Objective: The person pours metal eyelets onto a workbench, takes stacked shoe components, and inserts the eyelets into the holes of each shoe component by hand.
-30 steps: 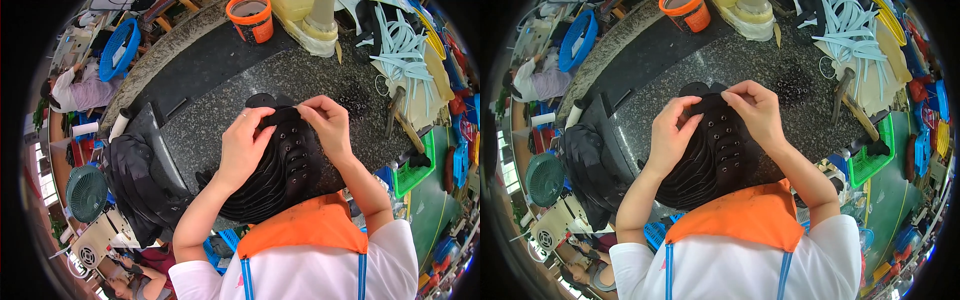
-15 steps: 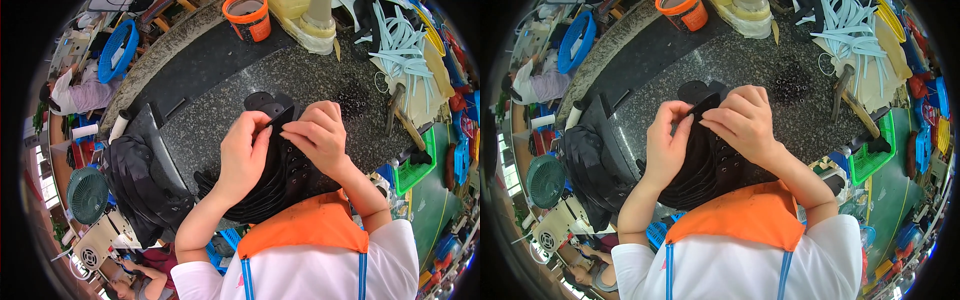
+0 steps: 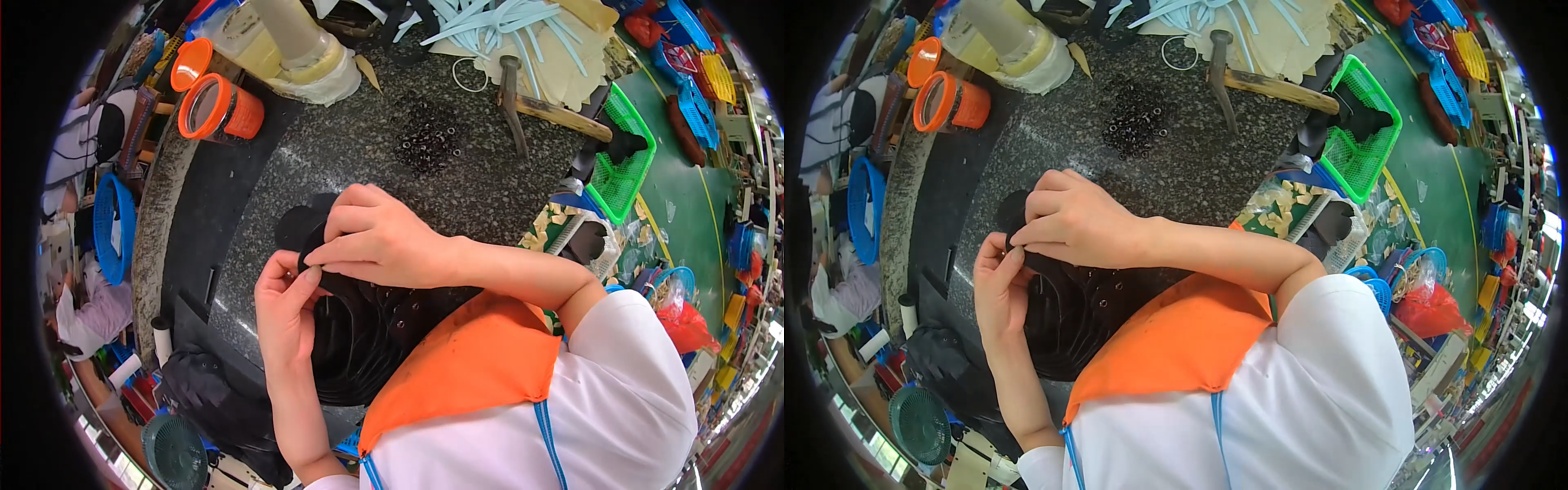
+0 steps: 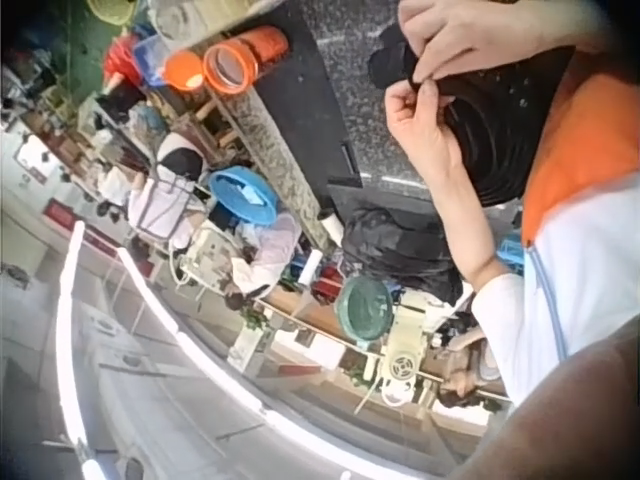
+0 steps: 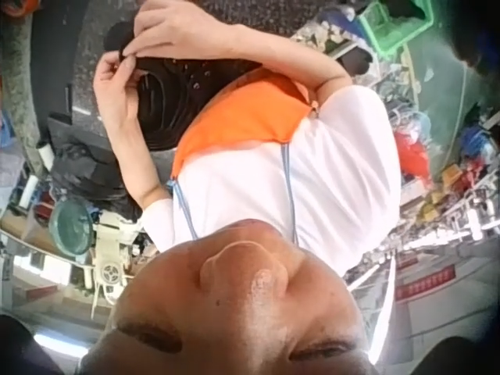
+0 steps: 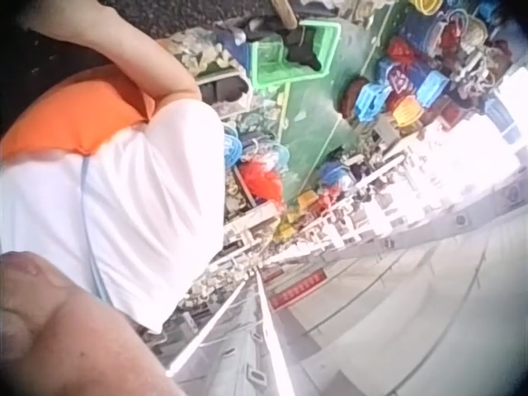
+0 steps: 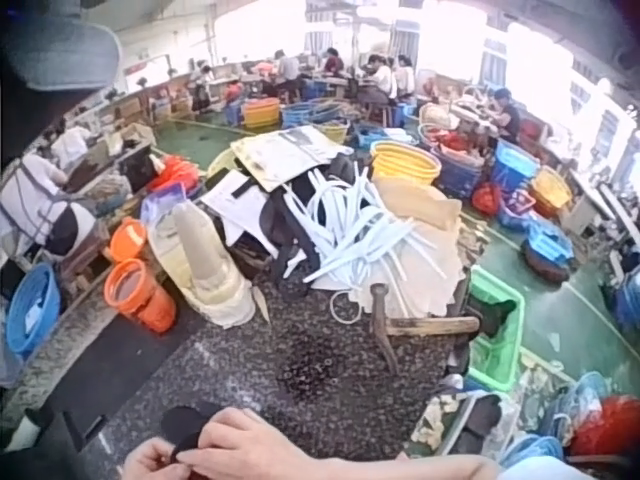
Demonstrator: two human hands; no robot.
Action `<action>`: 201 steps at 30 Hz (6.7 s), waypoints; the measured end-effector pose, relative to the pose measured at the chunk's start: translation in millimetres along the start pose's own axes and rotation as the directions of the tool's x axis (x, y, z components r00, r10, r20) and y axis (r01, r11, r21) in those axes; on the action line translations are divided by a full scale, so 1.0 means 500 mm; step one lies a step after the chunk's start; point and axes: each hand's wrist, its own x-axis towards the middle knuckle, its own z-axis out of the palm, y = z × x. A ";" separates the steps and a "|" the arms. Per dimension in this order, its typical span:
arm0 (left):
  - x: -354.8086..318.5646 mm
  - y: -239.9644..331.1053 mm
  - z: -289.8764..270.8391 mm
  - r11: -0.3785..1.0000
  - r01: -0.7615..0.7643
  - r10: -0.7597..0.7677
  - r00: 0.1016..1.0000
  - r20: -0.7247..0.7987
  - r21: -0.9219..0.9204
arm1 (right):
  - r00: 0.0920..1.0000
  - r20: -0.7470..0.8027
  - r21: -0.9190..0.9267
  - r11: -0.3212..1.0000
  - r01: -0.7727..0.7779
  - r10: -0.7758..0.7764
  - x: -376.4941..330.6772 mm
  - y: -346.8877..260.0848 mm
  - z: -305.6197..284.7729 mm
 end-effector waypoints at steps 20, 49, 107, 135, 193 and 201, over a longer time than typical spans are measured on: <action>0.021 -0.002 -0.017 0.987 0.003 -0.013 0.998 0.065 0.159 | 0.884 0.061 0.057 0.882 -0.467 0.464 0.016 -0.028 -0.035; 0.065 -0.005 -0.003 0.720 -0.096 0.027 0.993 0.111 0.688 | 0.970 0.226 -0.690 0.717 0.097 0.086 -0.003 0.099 -0.143; 0.011 0.012 -0.044 0.991 0.097 -0.094 0.995 -0.030 0.089 | 0.964 0.110 0.041 0.968 -0.248 0.243 0.056 -0.027 0.009; 0.003 0.008 -0.019 0.995 -0.029 0.022 0.997 0.070 0.100 | 0.995 -0.095 -0.153 0.988 0.019 -0.033 0.034 -0.018 0.037; 0.029 0.000 -0.036 0.984 -0.028 0.012 0.996 0.089 0.178 | 0.870 0.339 0.067 0.913 -0.402 0.358 0.057 -0.001 -0.009; 0.048 -0.031 -0.015 0.370 -0.405 0.586 0.800 0.128 0.836 | 0.971 0.039 -0.812 0.574 -0.107 0.237 0.041 0.132 -0.124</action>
